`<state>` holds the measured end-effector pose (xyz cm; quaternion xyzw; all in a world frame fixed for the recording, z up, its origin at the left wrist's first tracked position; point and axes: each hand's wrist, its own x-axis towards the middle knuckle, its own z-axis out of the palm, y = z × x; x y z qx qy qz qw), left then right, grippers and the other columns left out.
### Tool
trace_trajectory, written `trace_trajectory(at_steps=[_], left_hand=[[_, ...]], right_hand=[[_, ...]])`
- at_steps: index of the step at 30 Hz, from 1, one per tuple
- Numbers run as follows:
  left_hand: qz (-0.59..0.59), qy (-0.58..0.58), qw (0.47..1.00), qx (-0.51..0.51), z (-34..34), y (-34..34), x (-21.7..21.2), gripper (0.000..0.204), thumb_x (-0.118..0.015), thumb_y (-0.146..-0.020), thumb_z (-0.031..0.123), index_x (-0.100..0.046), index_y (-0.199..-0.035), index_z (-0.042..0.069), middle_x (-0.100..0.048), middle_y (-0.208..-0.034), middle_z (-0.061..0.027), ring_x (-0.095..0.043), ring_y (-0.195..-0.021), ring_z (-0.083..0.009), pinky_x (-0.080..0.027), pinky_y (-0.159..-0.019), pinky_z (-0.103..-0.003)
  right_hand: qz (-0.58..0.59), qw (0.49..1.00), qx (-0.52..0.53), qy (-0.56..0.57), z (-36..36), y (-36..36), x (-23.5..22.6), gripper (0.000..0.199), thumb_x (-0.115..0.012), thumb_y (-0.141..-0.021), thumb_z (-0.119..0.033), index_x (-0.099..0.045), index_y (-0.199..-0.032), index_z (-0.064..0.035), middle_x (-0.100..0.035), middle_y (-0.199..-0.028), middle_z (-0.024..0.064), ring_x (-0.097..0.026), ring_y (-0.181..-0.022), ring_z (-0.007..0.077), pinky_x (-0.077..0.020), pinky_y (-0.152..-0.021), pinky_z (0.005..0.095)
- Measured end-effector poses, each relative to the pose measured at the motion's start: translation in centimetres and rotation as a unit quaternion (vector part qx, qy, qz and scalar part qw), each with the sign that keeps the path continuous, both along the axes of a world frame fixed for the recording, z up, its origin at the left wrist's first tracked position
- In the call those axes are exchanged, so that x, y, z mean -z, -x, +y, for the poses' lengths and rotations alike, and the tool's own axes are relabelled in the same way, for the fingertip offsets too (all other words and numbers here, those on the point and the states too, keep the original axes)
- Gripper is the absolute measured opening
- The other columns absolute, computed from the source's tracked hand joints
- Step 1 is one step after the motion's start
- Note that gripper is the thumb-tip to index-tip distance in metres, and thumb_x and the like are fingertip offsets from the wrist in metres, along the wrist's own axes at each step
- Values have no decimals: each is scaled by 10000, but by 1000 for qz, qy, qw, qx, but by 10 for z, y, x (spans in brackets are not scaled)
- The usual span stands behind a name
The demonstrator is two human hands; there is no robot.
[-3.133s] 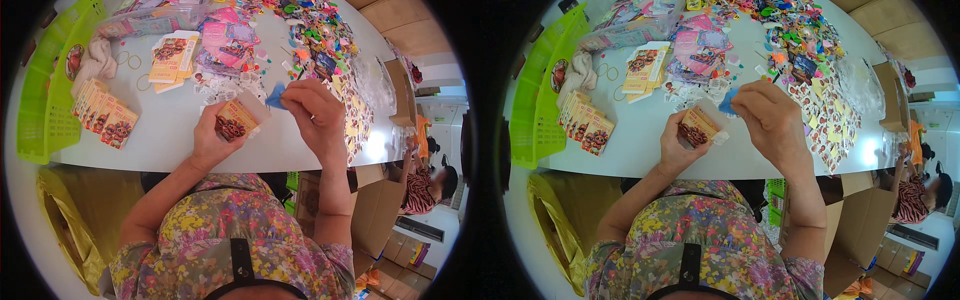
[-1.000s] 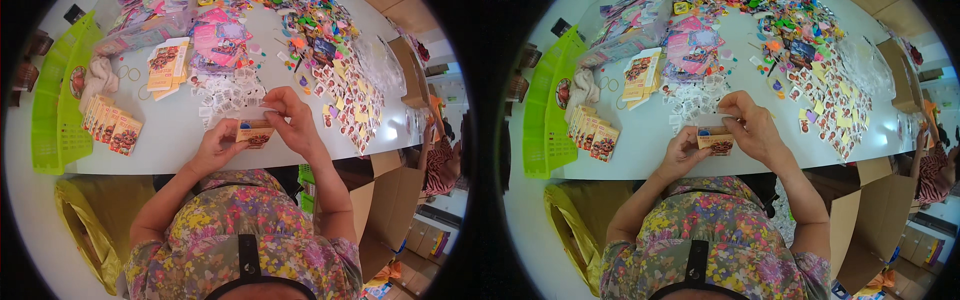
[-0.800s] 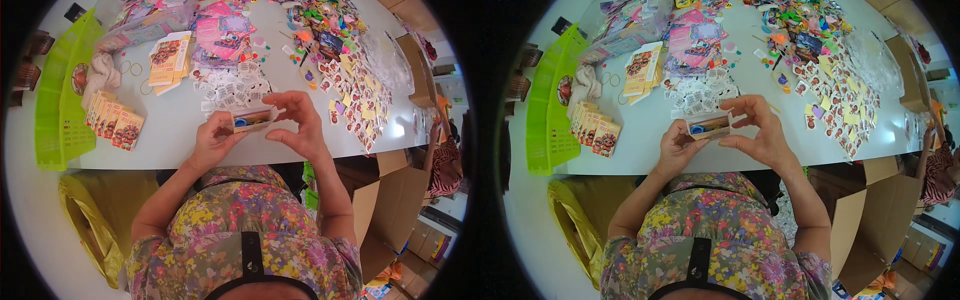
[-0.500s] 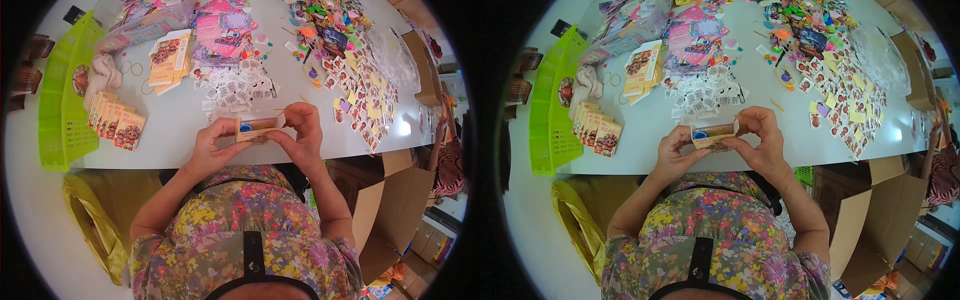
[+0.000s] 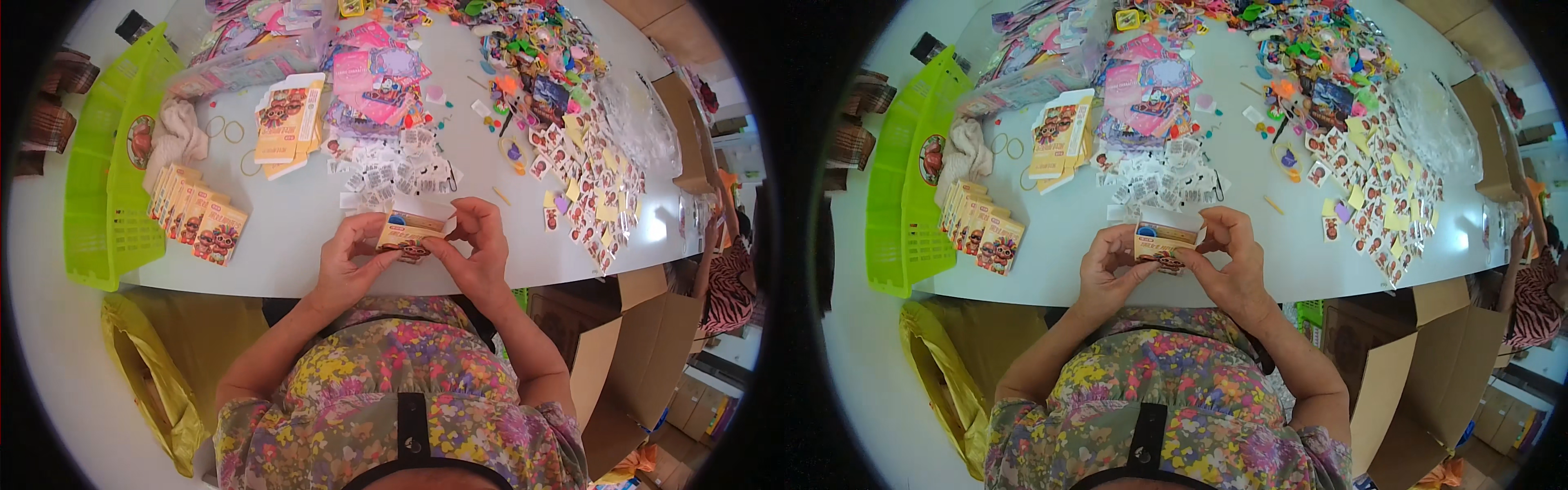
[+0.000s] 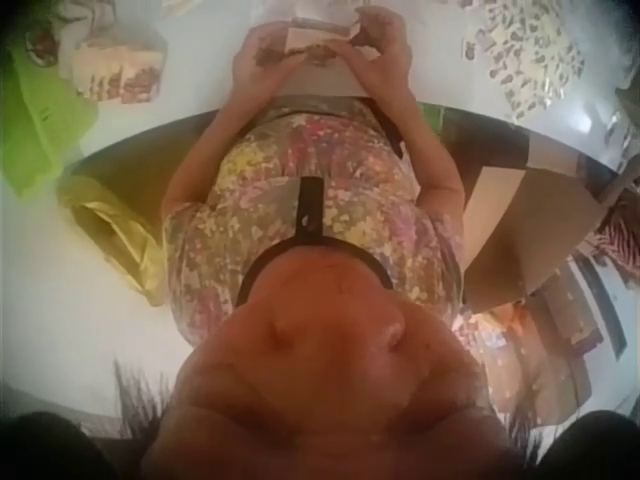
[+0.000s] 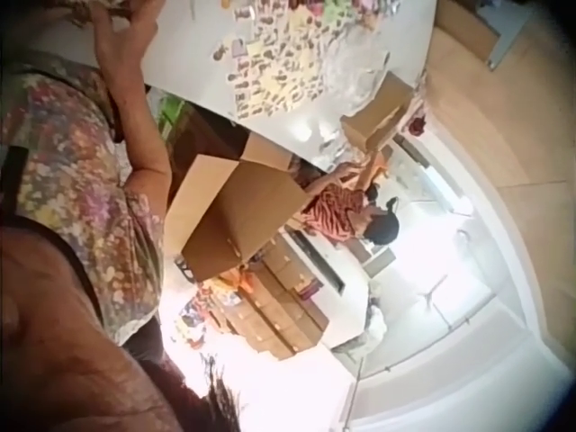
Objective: Assembling small printed cardboard boxes and filling them with small plastic toys or items.
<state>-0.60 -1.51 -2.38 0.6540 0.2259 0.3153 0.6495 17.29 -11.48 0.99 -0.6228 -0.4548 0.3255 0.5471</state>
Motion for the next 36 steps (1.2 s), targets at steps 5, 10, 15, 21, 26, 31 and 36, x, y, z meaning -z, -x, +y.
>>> trace_trajectory(at_steps=[5, 10, 15, 21, 26, 31, 36], left_hand=[[16, -9, 999, -33, 5, -1, 0, 521, -680, -837, -52, -396, -1269, 13, -619, -1119, -111, -635, -1014, -184, -551, -812, -293], [-39, 38, 998, -28, 3, 3, 12, 531, -705, -840, 6, -423, -1289, 27, -632, -1092, -90, -645, -977, -170, -543, -797, -293], [-38, 11, 999, 28, 6, 9, 23, 515, -704, -838, -3, -443, -1281, 20, -625, -1095, -78, -631, -980, -158, -530, -833, -292], [-24, 45, 997, 49, 3, 11, 19, 429, -684, -861, 5, -445, -1217, 24, -631, -1079, -73, -621, -992, -137, -517, -843, -285], [-10, 68, 997, 44, 2, 9, 19, 397, -685, -866, 18, -441, -1179, 24, -631, -1104, -87, -628, -984, -137, -518, -843, -289], [-19, 81, 996, 28, 3, 5, 16, 407, -683, -862, 5, -429, -1179, 22, -624, -1124, -100, -634, -998, -155, -529, -860, -303], [-36, 91, 995, 32, 3, 2, 15, 407, -681, -856, -11, -426, -1172, 19, -627, -1122, -110, -637, -1018, -171, -540, -867, -314]], right_hand=[[9, 999, 25, -26, 13, 3, 1, 567, -736, -787, 37, -374, -1220, -24, -615, -1059, 104, -618, -891, 134, -517, -749, 267], [89, 995, -37, -15, 15, -8, -3, 400, -691, -837, -2, -453, -1158, -14, -632, -1019, 96, -634, -845, 133, -524, -742, 263], [160, 986, 47, 14, 49, -56, 2, 198, -652, -874, -59, -584, -1049, 3, -652, -906, 73, -631, -755, 118, -528, -705, 268], [-250, 958, 136, 41, 90, -128, 20, 189, -679, -846, -87, -645, -1014, -10, -642, -954, 83, -641, -724, 163, -525, -679, 306], [-483, 865, 119, 68, 108, -155, 24, 343, -736, -753, -134, -637, -1064, -26, -611, -1023, 114, -652, -776, 258, -516, -714, 368], [-446, 883, 110, 94, 101, -164, 20, 253, -727, -748, -151, -664, -971, -48, -620, -960, 109, -647, -778, 290, -518, -703, 380], [-464, 879, 77, 83, 95, -172, 29, 104, -682, -772, -127, -667, -832, -43, -628, -850, 114, -637, -746, 313, -511, -665, 394]])
